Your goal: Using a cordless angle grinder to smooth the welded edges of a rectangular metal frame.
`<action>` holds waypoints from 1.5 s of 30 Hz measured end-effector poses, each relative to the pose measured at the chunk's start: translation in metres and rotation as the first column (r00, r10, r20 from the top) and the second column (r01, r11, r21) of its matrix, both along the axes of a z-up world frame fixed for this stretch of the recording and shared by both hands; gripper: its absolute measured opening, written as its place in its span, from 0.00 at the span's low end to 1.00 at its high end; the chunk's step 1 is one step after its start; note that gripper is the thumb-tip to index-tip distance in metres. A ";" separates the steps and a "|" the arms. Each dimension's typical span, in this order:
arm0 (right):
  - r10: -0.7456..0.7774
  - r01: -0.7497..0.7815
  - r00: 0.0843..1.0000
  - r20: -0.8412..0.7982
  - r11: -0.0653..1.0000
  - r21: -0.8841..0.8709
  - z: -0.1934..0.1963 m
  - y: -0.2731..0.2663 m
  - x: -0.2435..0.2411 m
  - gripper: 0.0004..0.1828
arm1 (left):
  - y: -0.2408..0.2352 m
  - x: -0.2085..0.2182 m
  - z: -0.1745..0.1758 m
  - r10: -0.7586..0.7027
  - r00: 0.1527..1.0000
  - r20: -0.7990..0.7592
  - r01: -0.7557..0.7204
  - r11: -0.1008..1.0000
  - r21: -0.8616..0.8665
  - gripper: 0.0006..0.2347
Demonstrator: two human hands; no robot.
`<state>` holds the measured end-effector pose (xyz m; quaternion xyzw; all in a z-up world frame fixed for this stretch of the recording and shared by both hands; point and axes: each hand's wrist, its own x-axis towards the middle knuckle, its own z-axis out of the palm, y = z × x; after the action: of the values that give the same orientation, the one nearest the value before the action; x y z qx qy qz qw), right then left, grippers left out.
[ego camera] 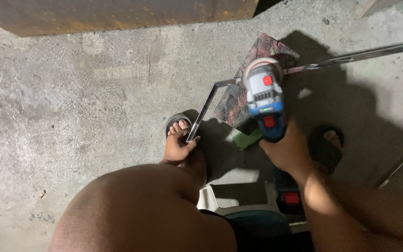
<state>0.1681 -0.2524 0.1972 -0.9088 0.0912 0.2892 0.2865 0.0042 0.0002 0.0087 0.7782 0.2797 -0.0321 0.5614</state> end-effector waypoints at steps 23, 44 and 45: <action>0.161 -0.165 0.973 -0.168 0.986 -0.008 0.017 0.017 -0.013 0.32 | 0.006 0.005 0.003 -0.020 1.000 0.017 0.021 0.999 -0.032 0.09; -0.424 0.344 0.903 -0.070 0.615 0.710 0.115 -0.048 0.002 0.12 | 0.124 -0.032 0.097 -0.288 0.956 -0.064 0.261 0.725 0.637 0.08; -0.469 0.384 0.877 -0.099 0.563 0.732 0.120 -0.052 0.004 0.12 | 0.137 -0.033 0.116 -0.291 0.954 -0.076 0.262 0.678 0.687 0.09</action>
<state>0.1718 -0.3043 0.3174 -0.6806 0.1692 0.1739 0.6913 -0.0292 0.1369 0.1250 0.9643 0.1395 0.0051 0.2252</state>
